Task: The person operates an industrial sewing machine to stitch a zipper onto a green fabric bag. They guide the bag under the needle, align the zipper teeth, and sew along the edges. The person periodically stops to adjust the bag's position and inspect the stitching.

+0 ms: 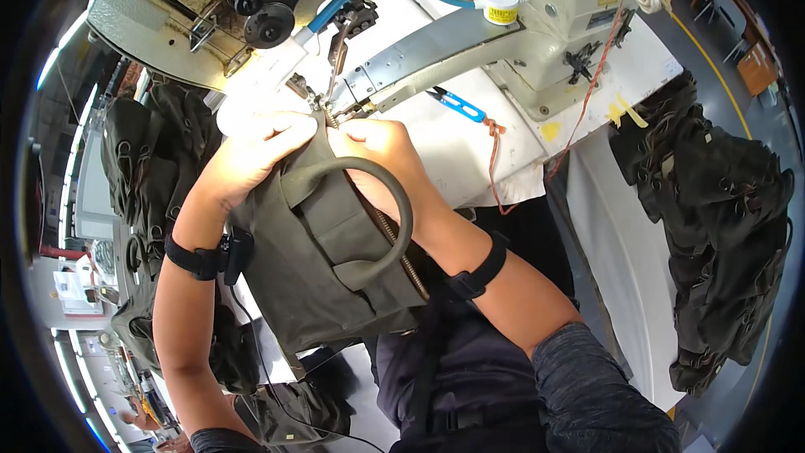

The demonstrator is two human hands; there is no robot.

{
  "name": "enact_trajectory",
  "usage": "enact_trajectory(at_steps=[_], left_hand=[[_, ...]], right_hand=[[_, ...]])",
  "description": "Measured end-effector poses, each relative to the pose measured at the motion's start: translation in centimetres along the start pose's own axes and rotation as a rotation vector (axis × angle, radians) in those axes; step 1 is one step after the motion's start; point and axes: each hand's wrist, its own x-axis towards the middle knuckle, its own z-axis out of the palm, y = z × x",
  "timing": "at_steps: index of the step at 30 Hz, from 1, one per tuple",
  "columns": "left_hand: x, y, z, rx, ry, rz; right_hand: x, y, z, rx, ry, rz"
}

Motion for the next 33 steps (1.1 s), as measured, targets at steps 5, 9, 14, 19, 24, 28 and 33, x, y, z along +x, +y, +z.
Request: enact_trajectory(at_steps=[5,9,14,19,24,28,33], left_hand=[[-0.1,0.2,0.2,0.057,-0.037,-0.078],[0.0,0.3,0.1,0.066,-0.021,-0.086],[-0.3,0.0,0.4,-0.06,0.003,0.049],[-0.1,-0.4,0.2,-0.087,0.026,0.063],[-0.3,-0.2,0.9,-0.177,0.094,0.107],[0.3,-0.6,0.3,-0.061,0.096,0.178],[0.2,0.0,0.7,-0.323,0.159,0.03]], right_hand=[[0.3,1.6,-0.4,-0.055,0.016,-0.14],[-0.2,1.1,-0.3,-0.105,0.032,-0.15],[-3.8,0.7,-0.4,-0.125,0.184,-0.054],[-6.5,-2.4,-1.3,-0.211,0.05,0.168],[-7.0,-2.5,-1.7,-0.249,0.02,0.192],[-7.2,-2.3,-1.6,-0.238,0.027,0.152],[-6.9,-2.8,-1.2,-0.186,0.062,0.167]])
